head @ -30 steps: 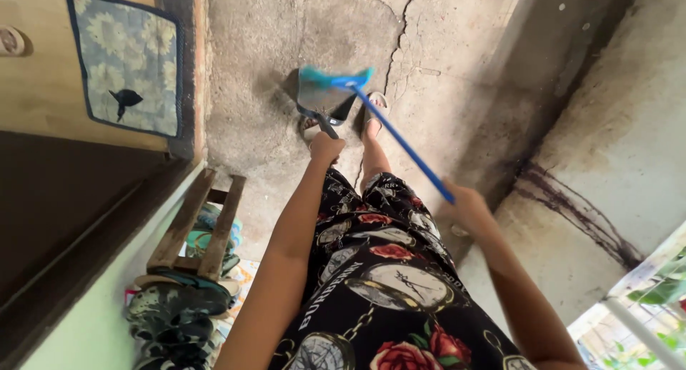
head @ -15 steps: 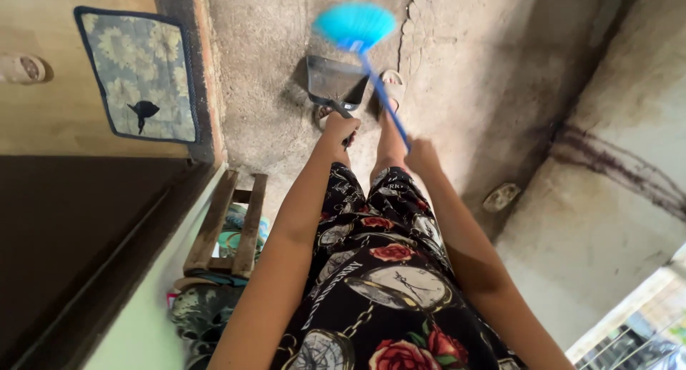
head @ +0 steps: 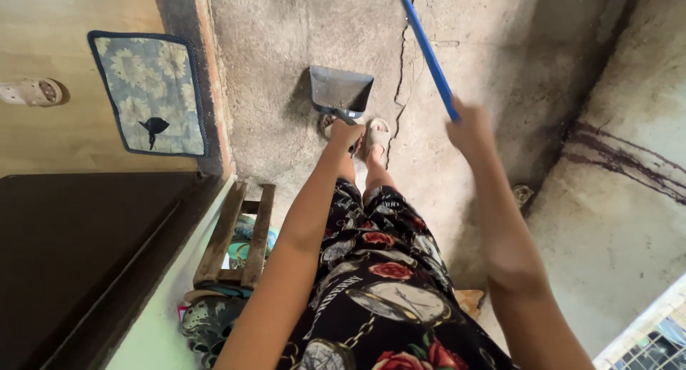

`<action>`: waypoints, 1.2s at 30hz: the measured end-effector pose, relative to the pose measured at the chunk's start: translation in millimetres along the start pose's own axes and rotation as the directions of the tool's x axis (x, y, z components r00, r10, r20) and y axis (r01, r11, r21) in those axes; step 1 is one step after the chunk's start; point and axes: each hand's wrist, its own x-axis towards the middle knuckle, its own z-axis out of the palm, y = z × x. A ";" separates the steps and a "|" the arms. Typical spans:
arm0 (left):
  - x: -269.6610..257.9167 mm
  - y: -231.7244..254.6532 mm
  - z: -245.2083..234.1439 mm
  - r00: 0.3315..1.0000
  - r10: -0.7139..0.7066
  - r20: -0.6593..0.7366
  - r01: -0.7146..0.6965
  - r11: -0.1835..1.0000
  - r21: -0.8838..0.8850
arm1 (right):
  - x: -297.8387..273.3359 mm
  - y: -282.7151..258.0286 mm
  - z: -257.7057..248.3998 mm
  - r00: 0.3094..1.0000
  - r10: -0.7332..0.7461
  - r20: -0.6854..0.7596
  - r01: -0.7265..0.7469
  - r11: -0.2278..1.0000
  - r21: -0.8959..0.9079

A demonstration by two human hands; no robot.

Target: The person is sweeping the outdoor concrete floor using a blue handheld broom and a black dustpan.

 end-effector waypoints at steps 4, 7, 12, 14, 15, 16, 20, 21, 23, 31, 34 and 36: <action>-11.4 8.4 -3.5 0.992 0.117 0.049 -0.117 0.993 -0.005 | 108.9 46.6 125.6 0.980 -0.101 -0.169 0.110 0.993 0.043; -11.4 22.7 -2.0 1.000 0.012 -0.009 -0.012 0.999 0.041 | 87.4 55.6 177.0 0.996 -0.076 -0.043 0.069 0.987 -0.148; -7.0 18.8 5.0 0.991 0.050 -0.128 -0.043 0.998 0.056 | -62.1 50.6 137.3 0.941 -0.017 0.337 0.054 0.993 -0.101; -7.8 20.0 6.3 0.991 0.058 -0.118 -0.053 0.998 0.045 | -94.3 43.8 78.8 0.917 0.087 0.390 -0.080 0.996 -0.033; -7.9 20.9 6.2 0.992 0.063 -0.110 -0.059 0.998 0.035 | -110.2 40.2 50.3 0.873 0.180 0.453 -0.218 0.976 0.030; -3.7 17.1 5.3 0.992 0.066 -0.111 -0.063 0.997 0.035 | -117.9 33.7 21.7 0.874 0.178 0.451 -0.215 0.976 0.032; 7.6 -7.1 4.6 0.981 0.124 -0.149 -0.117 0.992 0.055 | -115.2 68.9 -27.8 0.882 0.283 0.376 -0.337 0.938 0.084; 11.1 -11.8 4.0 0.988 0.098 -0.118 -0.098 0.995 0.002 | -104.0 91.4 -23.6 0.951 0.162 0.264 -0.186 0.980 0.067; 1.4 -3.4 7.3 0.979 0.111 -0.170 -0.106 0.994 0.037 | -53.3 100.0 -1.9 0.993 0.024 0.113 -0.033 0.996 0.084; 20.7 -21.7 0.8 0.952 0.257 -0.168 -0.240 0.964 0.119 | 22.3 107.9 122.4 0.980 0.102 0.170 -0.144 0.957 0.252; 17.6 -6.0 0.4 0.988 0.025 -0.154 -0.011 0.995 0.095 | -28.3 128.9 157.3 0.926 0.093 0.366 -0.178 0.962 0.205; 9.0 1.6 1.8 0.988 0.028 -0.151 -0.011 0.993 0.116 | -76.1 119.9 138.5 0.789 0.172 0.590 -0.354 0.912 0.207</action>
